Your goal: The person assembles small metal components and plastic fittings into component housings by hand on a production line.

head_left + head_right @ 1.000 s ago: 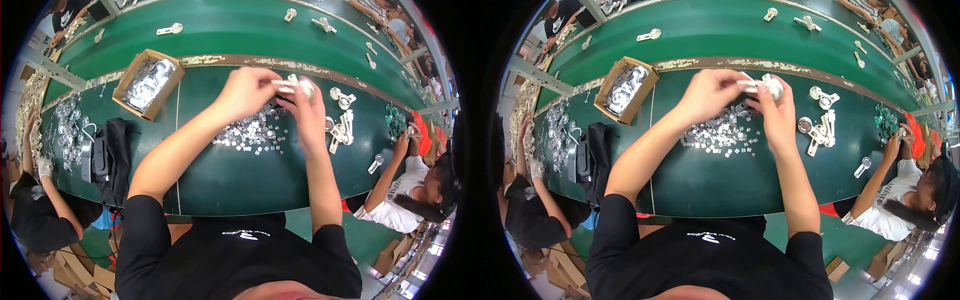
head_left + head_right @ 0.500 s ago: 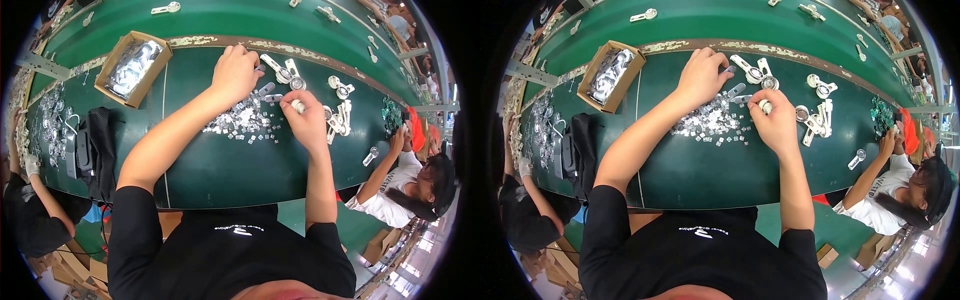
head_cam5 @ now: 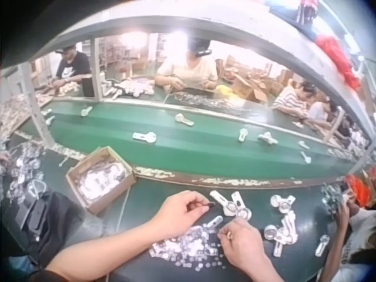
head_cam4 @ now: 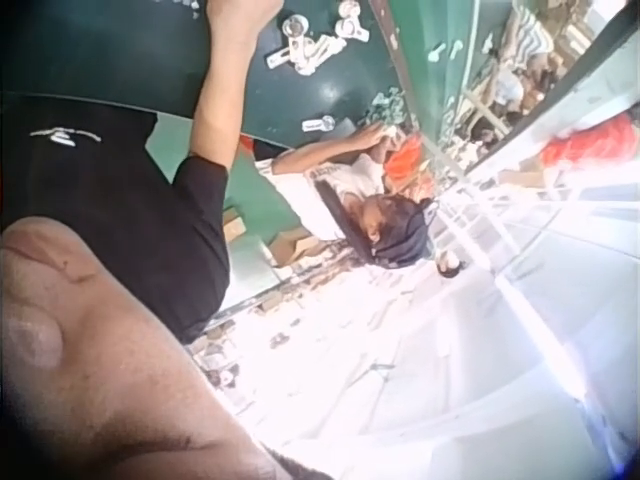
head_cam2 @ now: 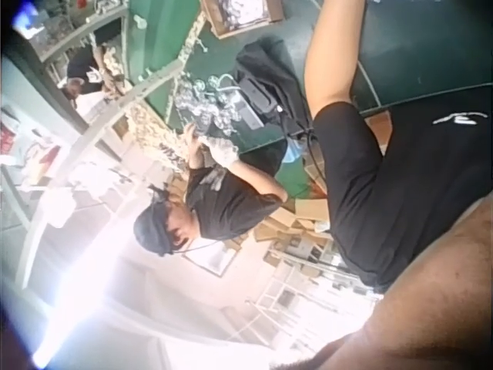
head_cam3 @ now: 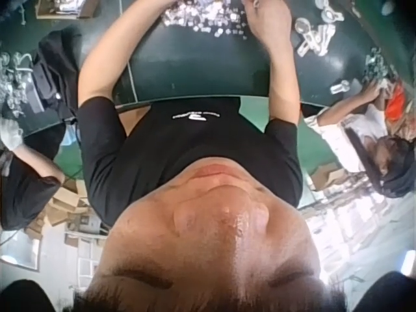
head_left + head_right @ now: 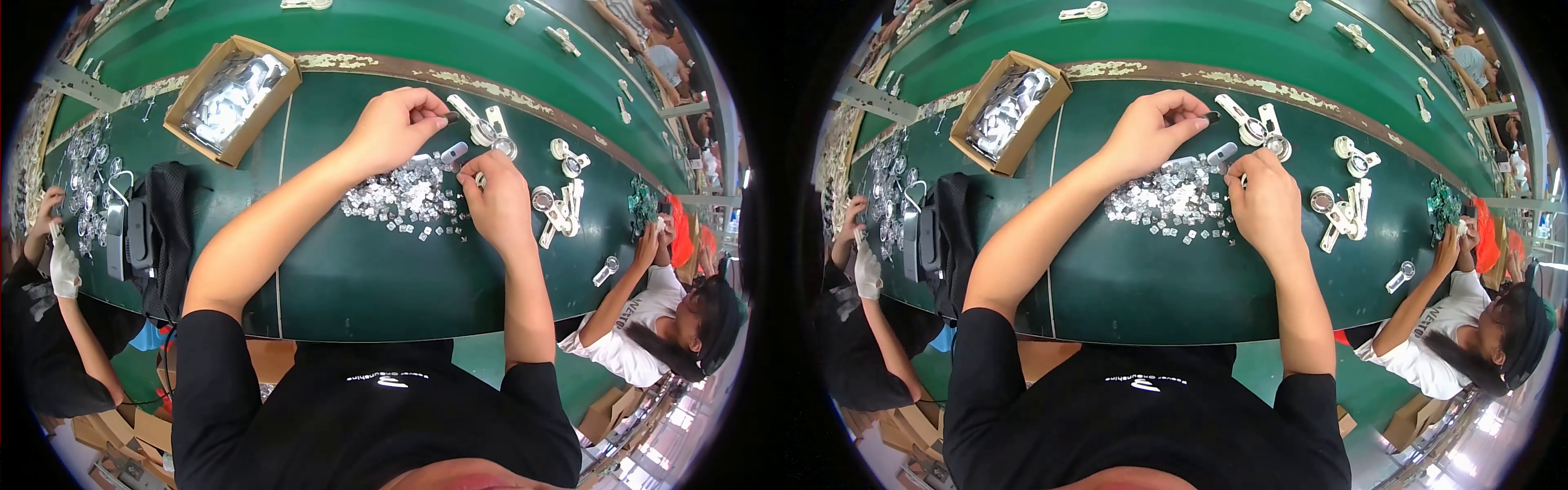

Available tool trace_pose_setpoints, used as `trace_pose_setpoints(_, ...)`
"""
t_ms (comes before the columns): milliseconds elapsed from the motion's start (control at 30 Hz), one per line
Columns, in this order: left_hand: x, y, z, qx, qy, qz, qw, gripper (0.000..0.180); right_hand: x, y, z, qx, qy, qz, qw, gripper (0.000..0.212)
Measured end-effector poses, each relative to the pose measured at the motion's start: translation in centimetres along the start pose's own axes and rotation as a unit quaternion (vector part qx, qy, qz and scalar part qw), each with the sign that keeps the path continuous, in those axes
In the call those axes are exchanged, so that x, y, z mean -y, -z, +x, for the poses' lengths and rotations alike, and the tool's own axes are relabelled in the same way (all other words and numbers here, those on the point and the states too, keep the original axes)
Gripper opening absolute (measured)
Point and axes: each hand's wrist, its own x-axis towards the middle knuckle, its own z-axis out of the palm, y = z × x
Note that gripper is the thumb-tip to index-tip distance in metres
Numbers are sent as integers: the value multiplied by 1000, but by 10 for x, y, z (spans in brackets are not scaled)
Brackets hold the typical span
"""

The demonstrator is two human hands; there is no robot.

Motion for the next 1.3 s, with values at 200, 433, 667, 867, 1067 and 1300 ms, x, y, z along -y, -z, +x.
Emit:
trace_pose_setpoints(200, -2, -7, -3, -19, -7, -76, 997, 17, 5, 3, 18, -128, 175, -16, 976, 13)
trace_pose_setpoints(433, 1, -2, -4, 67, -30, -84, 994, 25, 17, 15, 52, -123, 277, -85, 949, 13)
trace_pose_setpoints(667, 3, -3, -3, 72, -30, 1, 997, 24, 18, 23, 66, -11, 315, -162, 935, 21)
trace_pose_setpoints(867, 0, -1, -3, 86, -19, -19, 996, 18, 25, 36, 76, 19, 265, -162, 950, 23)
trace_pose_setpoints(1067, -1, -4, -3, 58, 2, -55, 997, 12, -11, 64, 75, 26, 14, 170, 985, 27)
trace_pose_setpoints(1300, -5, -2, 5, 62, 55, -276, 958, 17, -19, 45, 44, 39, -22, 543, 838, 36)
